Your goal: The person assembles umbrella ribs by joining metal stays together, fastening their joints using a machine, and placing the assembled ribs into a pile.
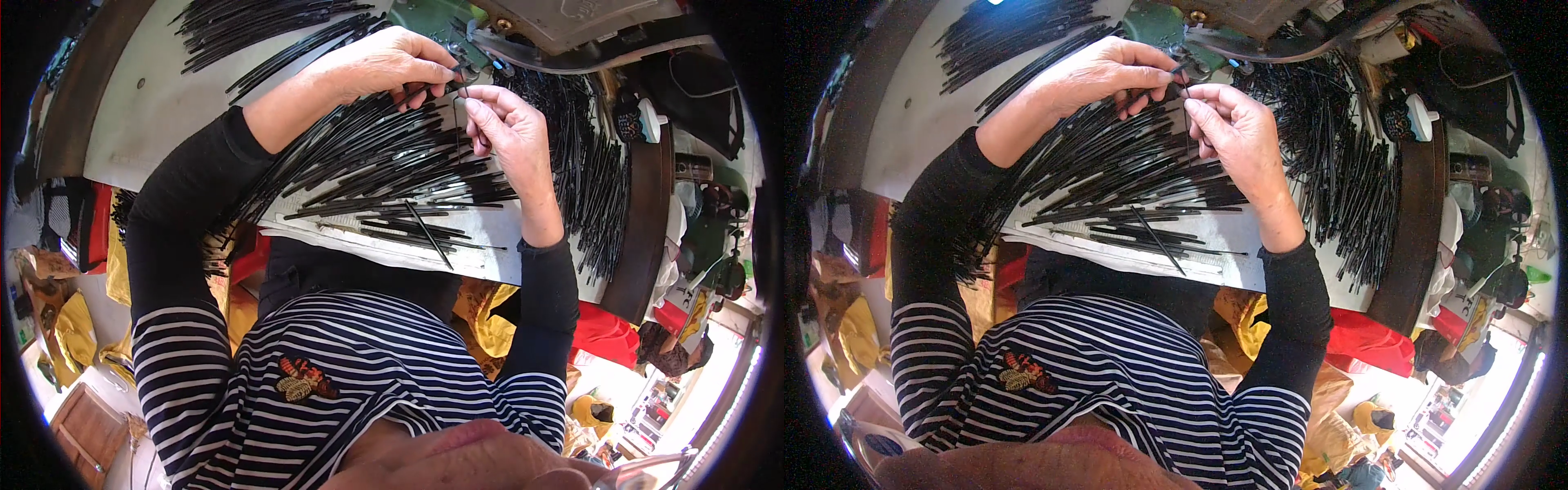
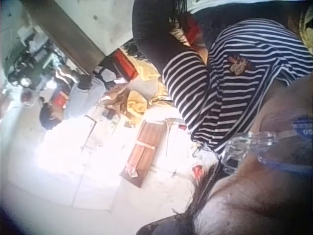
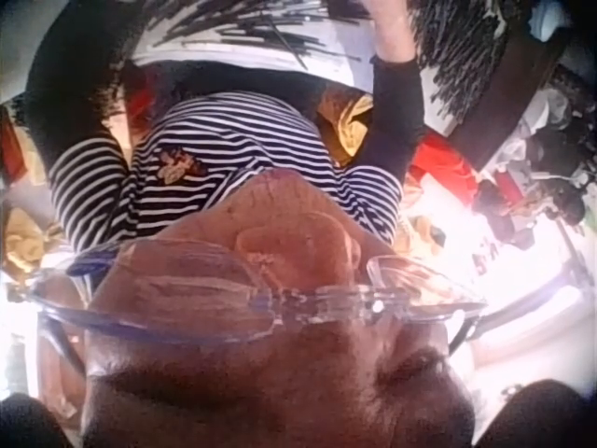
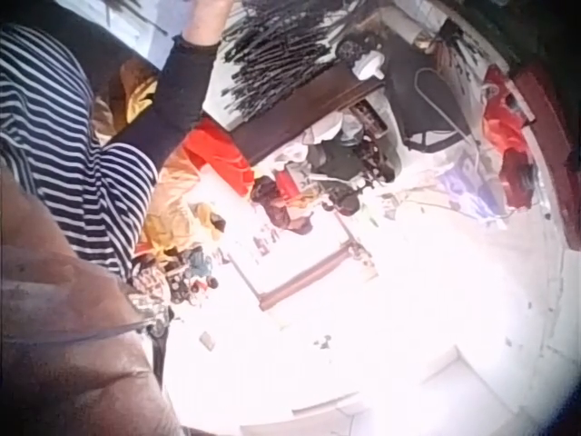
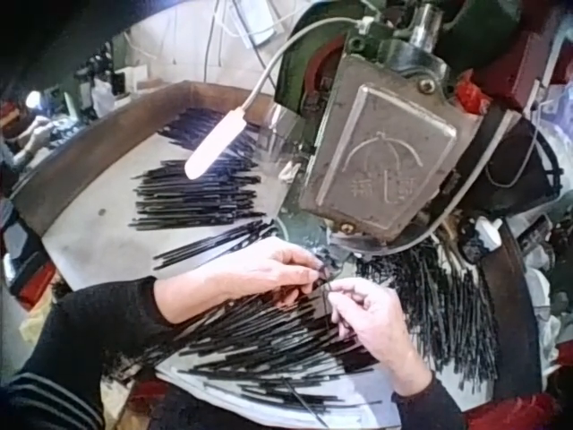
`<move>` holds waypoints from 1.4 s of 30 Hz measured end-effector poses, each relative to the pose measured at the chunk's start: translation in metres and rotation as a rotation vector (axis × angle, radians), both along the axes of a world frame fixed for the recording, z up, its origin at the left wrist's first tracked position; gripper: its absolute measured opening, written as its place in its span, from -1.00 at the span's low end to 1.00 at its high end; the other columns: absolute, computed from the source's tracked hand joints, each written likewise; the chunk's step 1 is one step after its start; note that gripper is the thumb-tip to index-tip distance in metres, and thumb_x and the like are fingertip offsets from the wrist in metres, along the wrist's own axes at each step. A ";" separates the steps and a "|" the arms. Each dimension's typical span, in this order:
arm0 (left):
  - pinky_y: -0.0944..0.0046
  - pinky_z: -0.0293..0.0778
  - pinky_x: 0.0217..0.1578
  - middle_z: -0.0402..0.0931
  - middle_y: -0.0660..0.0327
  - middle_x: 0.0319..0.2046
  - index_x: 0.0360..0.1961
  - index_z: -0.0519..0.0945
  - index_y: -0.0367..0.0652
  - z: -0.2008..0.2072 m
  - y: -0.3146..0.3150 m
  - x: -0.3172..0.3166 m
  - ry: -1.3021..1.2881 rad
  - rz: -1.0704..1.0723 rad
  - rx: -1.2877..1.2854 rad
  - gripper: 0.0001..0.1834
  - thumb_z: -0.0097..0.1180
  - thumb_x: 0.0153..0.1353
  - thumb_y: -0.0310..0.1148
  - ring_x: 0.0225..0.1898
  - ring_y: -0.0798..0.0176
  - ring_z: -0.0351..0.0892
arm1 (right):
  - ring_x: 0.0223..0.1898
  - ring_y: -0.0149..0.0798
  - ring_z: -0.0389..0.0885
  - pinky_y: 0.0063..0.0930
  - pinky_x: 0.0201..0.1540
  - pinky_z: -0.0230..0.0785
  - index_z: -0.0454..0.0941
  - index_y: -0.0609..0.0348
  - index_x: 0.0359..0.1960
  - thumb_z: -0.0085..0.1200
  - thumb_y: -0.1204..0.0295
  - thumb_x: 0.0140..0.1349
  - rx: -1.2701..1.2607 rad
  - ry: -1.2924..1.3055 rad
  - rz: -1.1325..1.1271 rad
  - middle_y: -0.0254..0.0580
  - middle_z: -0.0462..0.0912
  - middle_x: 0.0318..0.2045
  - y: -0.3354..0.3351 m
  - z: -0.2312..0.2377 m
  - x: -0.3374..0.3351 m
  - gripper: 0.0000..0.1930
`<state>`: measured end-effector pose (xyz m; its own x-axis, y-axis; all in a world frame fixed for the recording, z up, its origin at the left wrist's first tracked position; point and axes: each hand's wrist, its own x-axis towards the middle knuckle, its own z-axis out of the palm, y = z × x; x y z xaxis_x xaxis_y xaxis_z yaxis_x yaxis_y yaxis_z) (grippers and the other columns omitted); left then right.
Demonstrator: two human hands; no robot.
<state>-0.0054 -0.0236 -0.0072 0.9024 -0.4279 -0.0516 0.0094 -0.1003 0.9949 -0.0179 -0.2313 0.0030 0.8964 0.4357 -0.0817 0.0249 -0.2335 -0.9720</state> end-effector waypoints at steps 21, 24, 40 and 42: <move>0.58 0.05 -0.79 0.43 0.29 -0.69 -0.29 0.61 -0.25 0.003 0.009 0.015 -0.005 0.121 -0.036 -0.63 0.13 0.14 -0.12 -0.82 0.58 0.17 | -0.67 -0.60 0.35 -0.78 -0.63 0.17 0.51 0.30 -0.16 0.04 0.40 0.20 0.067 -0.003 -0.001 -0.38 0.49 -0.60 0.008 0.005 0.023 -0.76; 0.58 0.04 -0.80 0.42 0.30 -0.69 -0.28 0.60 -0.27 0.006 0.008 0.015 -0.003 0.115 -0.008 -0.63 0.12 0.14 -0.12 -0.82 0.59 0.17 | -0.68 -0.61 0.36 -0.79 -0.64 0.21 0.52 0.30 -0.19 0.06 0.39 0.19 0.084 0.013 -0.018 -0.38 0.50 -0.61 0.008 0.004 0.022 -0.76; 0.60 0.05 -0.81 0.41 0.30 -0.73 -0.28 0.60 -0.29 0.009 0.012 0.017 -0.013 0.092 0.031 -0.61 0.12 0.15 -0.10 -0.84 0.59 0.17 | -0.69 -0.62 0.36 -0.79 -0.64 0.20 0.53 0.29 -0.22 0.06 0.40 0.18 0.080 -0.005 -0.032 -0.37 0.51 -0.62 0.010 0.005 0.020 -0.78; 0.60 0.05 -0.81 0.41 0.30 -0.73 -0.28 0.60 -0.29 0.009 0.013 0.017 -0.004 0.091 0.045 -0.60 0.12 0.15 -0.10 -0.84 0.59 0.17 | -0.69 -0.62 0.36 -0.79 -0.65 0.20 0.53 0.29 -0.23 0.07 0.40 0.18 0.074 0.018 -0.026 -0.37 0.51 -0.62 0.010 0.006 0.020 -0.79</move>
<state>0.0115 -0.0107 0.0018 0.9376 -0.3415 -0.0653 0.0163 -0.1443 0.9894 0.0022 -0.2217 0.0087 0.9061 0.4179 -0.0662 0.0021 -0.1609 -0.9870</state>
